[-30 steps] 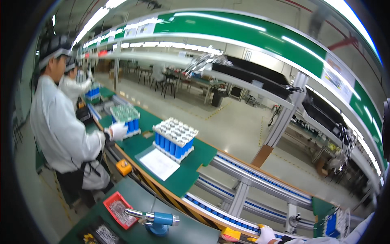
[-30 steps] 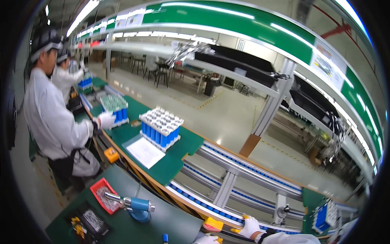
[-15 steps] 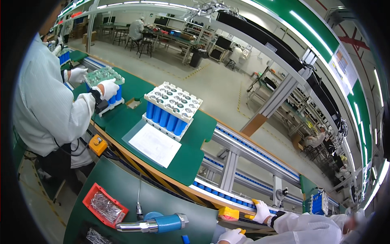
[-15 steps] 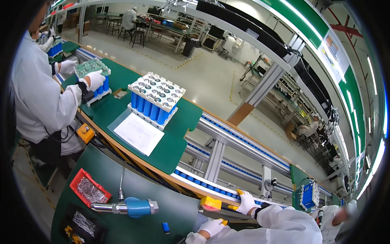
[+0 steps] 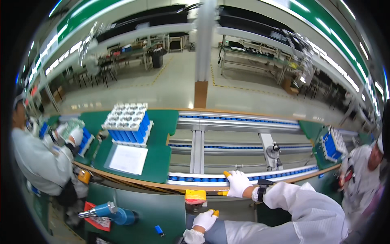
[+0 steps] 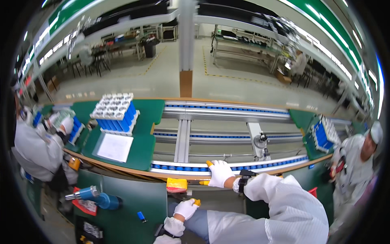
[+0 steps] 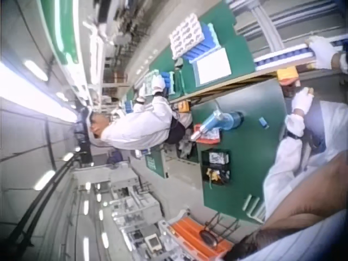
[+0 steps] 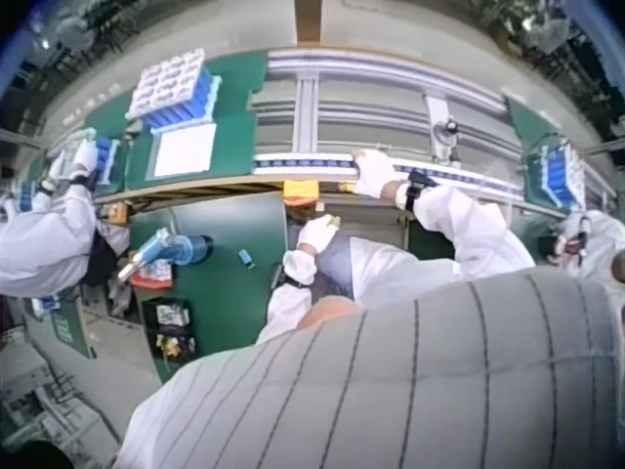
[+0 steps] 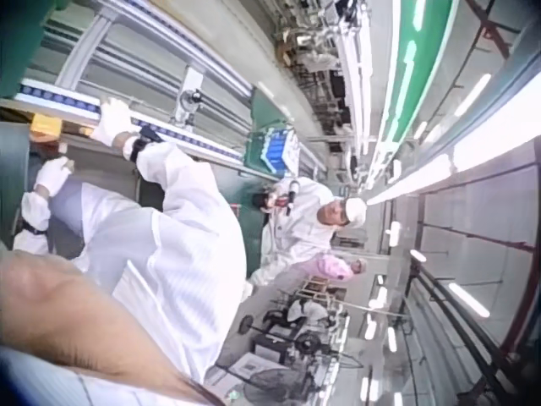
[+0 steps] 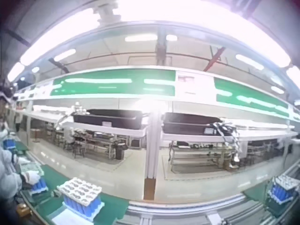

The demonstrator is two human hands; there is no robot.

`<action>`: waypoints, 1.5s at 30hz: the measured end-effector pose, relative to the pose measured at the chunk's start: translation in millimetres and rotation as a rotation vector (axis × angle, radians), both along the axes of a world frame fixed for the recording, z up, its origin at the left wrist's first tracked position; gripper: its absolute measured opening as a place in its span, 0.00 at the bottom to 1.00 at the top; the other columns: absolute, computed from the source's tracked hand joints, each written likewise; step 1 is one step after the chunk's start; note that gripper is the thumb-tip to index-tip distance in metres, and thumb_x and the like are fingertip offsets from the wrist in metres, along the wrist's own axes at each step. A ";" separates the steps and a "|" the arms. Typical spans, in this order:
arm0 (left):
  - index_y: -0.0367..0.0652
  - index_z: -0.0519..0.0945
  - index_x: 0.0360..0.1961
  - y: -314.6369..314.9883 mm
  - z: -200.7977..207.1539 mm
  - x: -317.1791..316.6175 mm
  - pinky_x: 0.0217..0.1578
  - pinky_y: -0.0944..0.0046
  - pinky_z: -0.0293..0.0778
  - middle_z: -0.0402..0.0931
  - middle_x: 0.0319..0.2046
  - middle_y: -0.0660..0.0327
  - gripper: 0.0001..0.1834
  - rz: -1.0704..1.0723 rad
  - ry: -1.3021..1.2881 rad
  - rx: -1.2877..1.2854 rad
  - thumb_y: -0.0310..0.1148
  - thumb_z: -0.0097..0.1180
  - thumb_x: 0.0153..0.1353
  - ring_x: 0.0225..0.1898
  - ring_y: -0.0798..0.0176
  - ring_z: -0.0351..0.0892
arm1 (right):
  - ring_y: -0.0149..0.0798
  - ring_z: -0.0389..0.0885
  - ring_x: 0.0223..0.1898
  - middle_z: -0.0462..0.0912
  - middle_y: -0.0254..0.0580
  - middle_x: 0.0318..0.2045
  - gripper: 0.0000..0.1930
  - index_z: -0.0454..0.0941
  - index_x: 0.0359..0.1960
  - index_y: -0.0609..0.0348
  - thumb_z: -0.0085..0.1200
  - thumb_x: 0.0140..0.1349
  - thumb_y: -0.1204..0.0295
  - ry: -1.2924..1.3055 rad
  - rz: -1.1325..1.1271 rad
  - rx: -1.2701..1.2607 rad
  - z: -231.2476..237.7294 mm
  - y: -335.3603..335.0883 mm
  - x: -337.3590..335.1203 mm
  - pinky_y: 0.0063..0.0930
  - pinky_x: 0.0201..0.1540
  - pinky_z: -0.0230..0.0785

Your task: The worker is assembling a battery or power unit by installing components and using a pneumatic screwdriver.

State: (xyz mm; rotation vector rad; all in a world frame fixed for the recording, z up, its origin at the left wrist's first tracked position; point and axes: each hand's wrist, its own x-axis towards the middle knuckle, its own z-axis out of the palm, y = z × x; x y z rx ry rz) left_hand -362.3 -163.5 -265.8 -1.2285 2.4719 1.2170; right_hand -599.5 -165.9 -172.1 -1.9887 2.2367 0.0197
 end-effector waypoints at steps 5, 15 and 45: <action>0.44 0.81 0.42 60.5 -45.3 14.6 0.39 0.45 0.76 0.82 0.35 0.45 0.18 0.459 0.067 -0.170 0.47 0.52 0.63 0.39 0.39 0.82 | 0.56 0.73 0.56 0.75 0.59 0.52 0.45 0.74 0.57 0.64 0.60 0.49 0.36 -0.055 -0.011 -0.044 0.7 9.8 6.9 0.44 0.60 0.65; 0.39 0.81 0.25 186.5 -75.6 90.3 0.22 0.61 0.70 0.78 0.20 0.56 0.16 1.122 0.764 0.142 0.34 0.46 0.65 0.20 0.63 0.76 | 0.55 0.76 0.49 0.77 0.58 0.45 0.44 0.76 0.52 0.63 0.60 0.47 0.33 0.002 -0.025 -0.117 14.3 5.7 5.2 0.44 0.52 0.70; 0.42 0.81 0.42 51.8 50.4 151.6 0.50 0.49 0.72 0.77 0.47 0.56 0.22 1.222 -0.207 -1.021 0.45 0.69 0.52 0.49 0.47 0.74 | 0.51 0.82 0.40 0.84 0.53 0.37 0.16 0.82 0.40 0.60 0.59 0.62 0.59 -0.623 -0.277 -0.490 -58.5 -27.8 -2.8 0.40 0.45 0.73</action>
